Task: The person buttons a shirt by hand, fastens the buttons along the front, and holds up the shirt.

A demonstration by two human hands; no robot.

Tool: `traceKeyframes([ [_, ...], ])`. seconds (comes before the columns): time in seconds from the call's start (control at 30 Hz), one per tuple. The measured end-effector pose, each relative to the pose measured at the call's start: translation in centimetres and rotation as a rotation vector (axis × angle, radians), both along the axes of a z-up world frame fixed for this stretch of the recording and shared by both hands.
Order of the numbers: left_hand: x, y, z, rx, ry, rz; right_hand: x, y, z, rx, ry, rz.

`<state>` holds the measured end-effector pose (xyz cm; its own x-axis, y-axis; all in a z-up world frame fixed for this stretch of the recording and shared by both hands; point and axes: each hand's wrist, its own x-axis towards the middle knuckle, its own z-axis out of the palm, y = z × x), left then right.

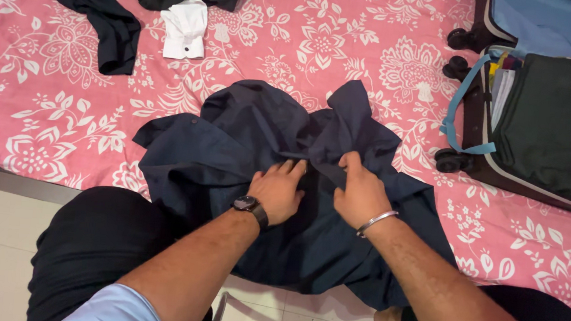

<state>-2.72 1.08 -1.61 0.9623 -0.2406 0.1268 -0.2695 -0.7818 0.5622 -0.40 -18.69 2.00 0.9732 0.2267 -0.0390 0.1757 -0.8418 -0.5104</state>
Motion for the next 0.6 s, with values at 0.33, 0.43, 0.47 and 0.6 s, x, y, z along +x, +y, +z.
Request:
traceKeyframes([
  [0.33, 0.3, -0.1, 2.3, 0.11, 0.436, 0.074, 0.3, -0.4, -1.3, 0.106, -0.52, 0.296],
  [0.43, 0.4, -0.1, 2.1, 0.085, 0.405, 0.069, 0.2, -0.3, -1.2, 0.029, -0.207, 0.228],
  [0.47, 0.3, 0.0, 1.9, 0.086, 0.403, 0.065, -0.2, -0.3, -1.1, 0.0, -0.016, 0.159],
  [0.6, -1.2, 0.2, 0.8, 0.136, 0.451, -0.033, -2.1, -0.4, -1.7, 0.032, 0.191, 0.039],
])
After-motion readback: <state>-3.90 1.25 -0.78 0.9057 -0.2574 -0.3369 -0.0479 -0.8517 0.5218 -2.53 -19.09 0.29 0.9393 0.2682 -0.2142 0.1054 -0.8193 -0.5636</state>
